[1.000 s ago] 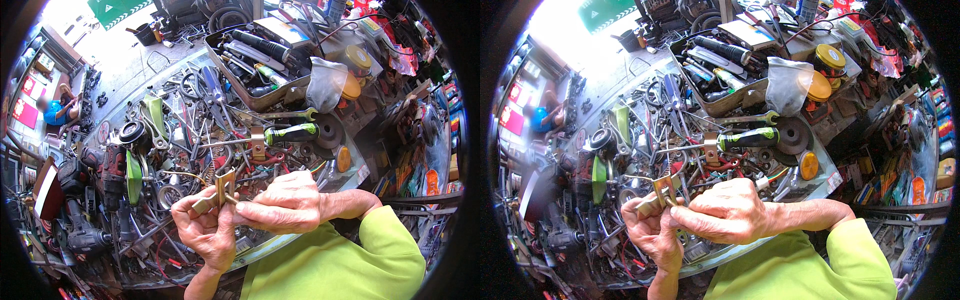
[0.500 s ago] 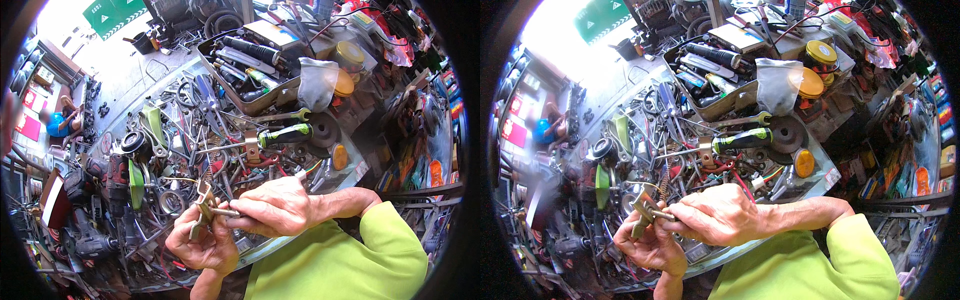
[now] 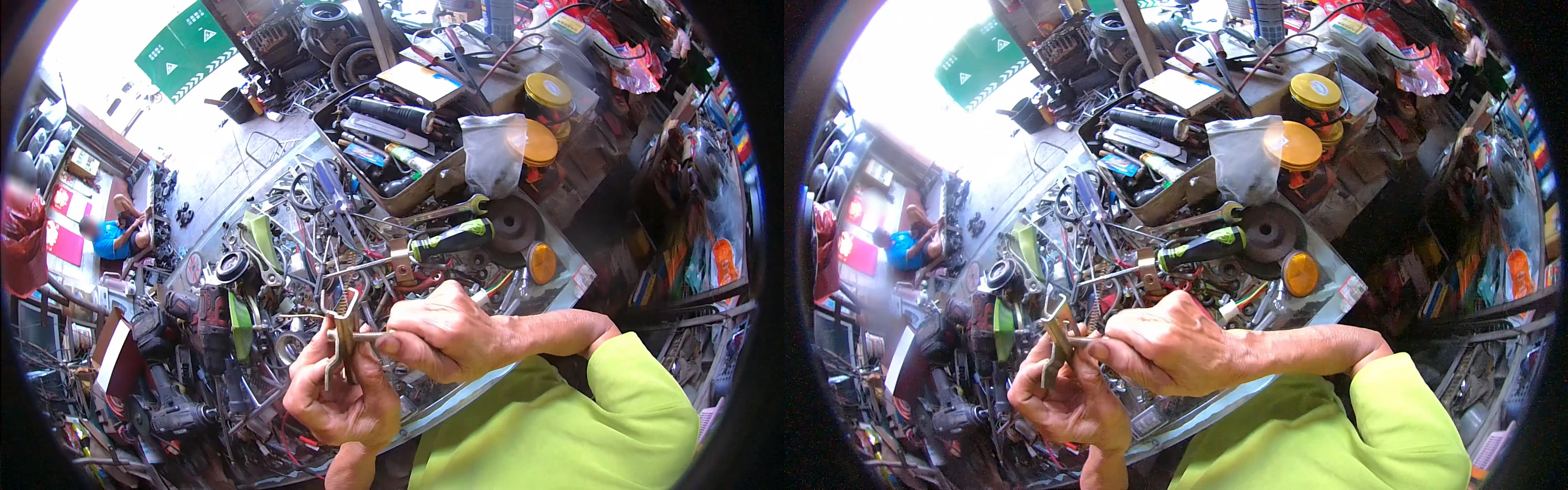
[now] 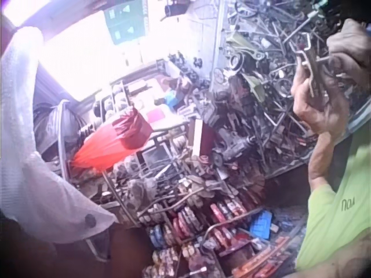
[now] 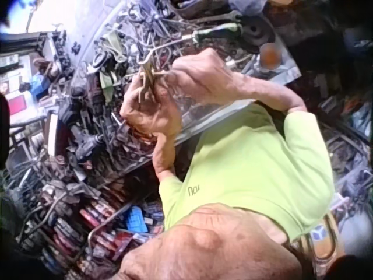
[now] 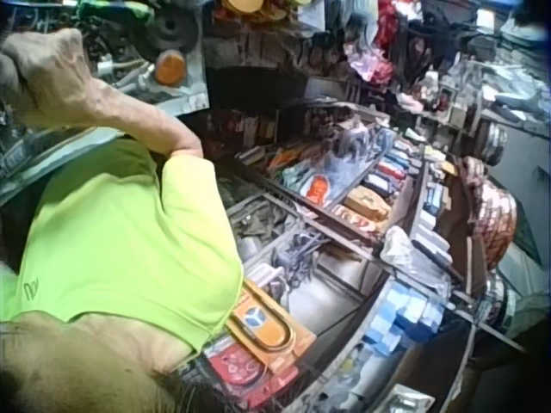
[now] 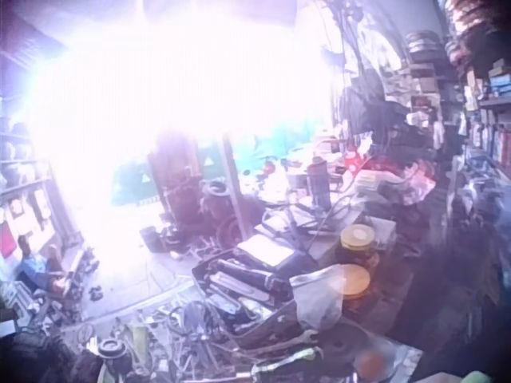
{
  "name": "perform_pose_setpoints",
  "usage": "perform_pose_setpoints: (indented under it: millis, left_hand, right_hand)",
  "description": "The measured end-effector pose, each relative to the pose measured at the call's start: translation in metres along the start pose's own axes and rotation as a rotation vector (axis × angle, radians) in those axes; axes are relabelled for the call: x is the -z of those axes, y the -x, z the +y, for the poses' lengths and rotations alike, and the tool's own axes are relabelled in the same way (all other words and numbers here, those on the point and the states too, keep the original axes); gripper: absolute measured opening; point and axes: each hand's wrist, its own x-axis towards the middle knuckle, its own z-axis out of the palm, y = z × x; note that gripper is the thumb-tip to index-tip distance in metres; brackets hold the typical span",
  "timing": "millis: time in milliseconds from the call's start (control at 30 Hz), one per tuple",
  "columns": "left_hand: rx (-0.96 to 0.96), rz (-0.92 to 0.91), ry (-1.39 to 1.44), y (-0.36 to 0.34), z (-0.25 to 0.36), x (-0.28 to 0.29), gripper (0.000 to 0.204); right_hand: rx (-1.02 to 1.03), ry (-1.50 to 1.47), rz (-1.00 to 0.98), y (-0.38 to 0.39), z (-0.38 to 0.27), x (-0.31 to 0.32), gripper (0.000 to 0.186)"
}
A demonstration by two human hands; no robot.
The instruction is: The person holds a metal bracket with a spring and uses a wrench to tighten a bolt. They repeatedly adjust the wrench and reposition the part while working at a cluttered workbench.
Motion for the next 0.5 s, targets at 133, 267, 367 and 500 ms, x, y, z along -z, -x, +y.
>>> perform_pose_setpoints:
  millis: [133,267,367,500]
  left_hand:
    - [0.129,0.035,-0.013,0.002,0.0,-0.005,0.034]
    - [0.19,0.069,0.069,0.005,-0.012,0.003,0.034]
    - [0.189,0.08,0.041,0.011,-0.018,0.01,0.037]
    - [0.054,0.108,0.012,0.016,-0.022,0.004,0.04]
  right_hand:
    - [-0.05,-0.108,-0.1,0.0,0.01,-0.003,0.03]
    - [-0.117,0.012,0.085,-0.004,0.002,-0.005,0.035]
    - [-0.005,0.062,0.086,-0.004,0.007,-0.013,0.033]
    - [0.168,0.212,0.109,0.0,0.012,-0.023,0.024]
